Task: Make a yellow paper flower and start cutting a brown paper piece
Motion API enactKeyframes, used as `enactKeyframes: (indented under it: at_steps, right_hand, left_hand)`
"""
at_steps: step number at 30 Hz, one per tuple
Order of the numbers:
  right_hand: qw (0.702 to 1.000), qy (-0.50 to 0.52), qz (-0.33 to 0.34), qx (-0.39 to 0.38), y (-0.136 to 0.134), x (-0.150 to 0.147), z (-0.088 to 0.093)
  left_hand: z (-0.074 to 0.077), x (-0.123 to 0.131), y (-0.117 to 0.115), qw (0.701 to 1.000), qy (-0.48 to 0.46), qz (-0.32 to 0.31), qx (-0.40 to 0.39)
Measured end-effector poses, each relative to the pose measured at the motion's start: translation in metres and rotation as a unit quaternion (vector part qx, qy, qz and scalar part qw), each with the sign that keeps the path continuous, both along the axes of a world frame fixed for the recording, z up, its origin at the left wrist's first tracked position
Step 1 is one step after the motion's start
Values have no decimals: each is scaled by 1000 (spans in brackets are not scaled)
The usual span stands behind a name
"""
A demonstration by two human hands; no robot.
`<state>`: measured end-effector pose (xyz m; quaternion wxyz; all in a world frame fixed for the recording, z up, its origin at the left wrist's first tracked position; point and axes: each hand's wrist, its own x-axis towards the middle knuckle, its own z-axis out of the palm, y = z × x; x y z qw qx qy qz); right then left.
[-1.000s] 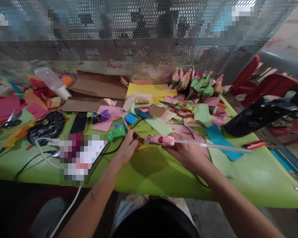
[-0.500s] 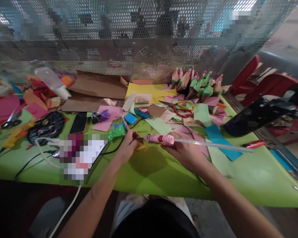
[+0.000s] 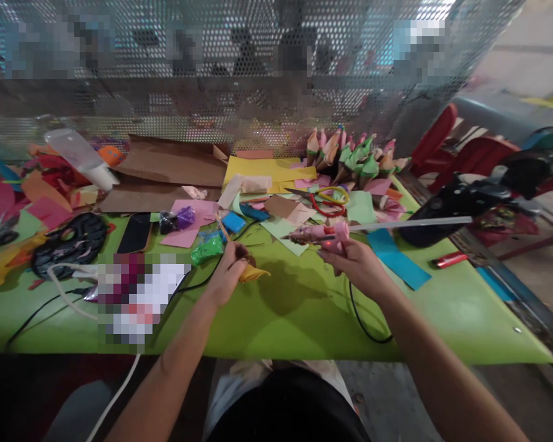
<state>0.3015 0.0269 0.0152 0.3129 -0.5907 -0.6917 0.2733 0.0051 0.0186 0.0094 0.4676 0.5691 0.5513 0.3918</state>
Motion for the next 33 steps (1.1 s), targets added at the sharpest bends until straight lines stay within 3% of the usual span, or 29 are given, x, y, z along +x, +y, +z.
enactKeyframes:
  at_steps: [3, 5, 8, 12, 15, 17, 19, 21, 24, 29, 33]
  right_hand:
    - [991, 98, -33, -79, 14, 7, -7]
    - [992, 83, -60, -77, 21, 8, -9]
    - [994, -62, -91, -27, 23, 7, -6]
    - [953, -270, -131, 27, 10, 8, 4]
    - [934, -311, -167, 63, -8, 5, 18]
    - [945, -270, -139, 118, -19, -4, 27]
    - [967, -185, -59, 166, -27, -21, 36]
    - [981, -96, 34, 165, -33, -42, 41]
    - [987, 29, 101, 123, -37, -77, 40]
    - [980, 134, 130, 62, -44, -115, 30]
    - [975, 166, 108, 97, -47, -124, 26]
  left_hand:
    - [-4, -2, 0, 999, -48, -12, 22]
    - [-4, -2, -1, 996, -82, -23, 30]
    - [-3, -1, -4, 990, -132, -36, 39]
    - [-3, 1, -6, 985, -159, -31, 65]
    - [-3, 1, -6, 979, -181, -26, 91]
    - [-3, 3, -6, 974, -201, -23, 102]
    - [-3, 4, -6, 970, -216, -25, 105]
    - [-3, 5, -6, 967, -230, -21, 106]
    - [-5, 5, -7, 963, -244, -3, 113]
    - [-6, 2, -8, 958, -252, 35, 134]
    - [-4, 2, -6, 945, -313, 28, 93]
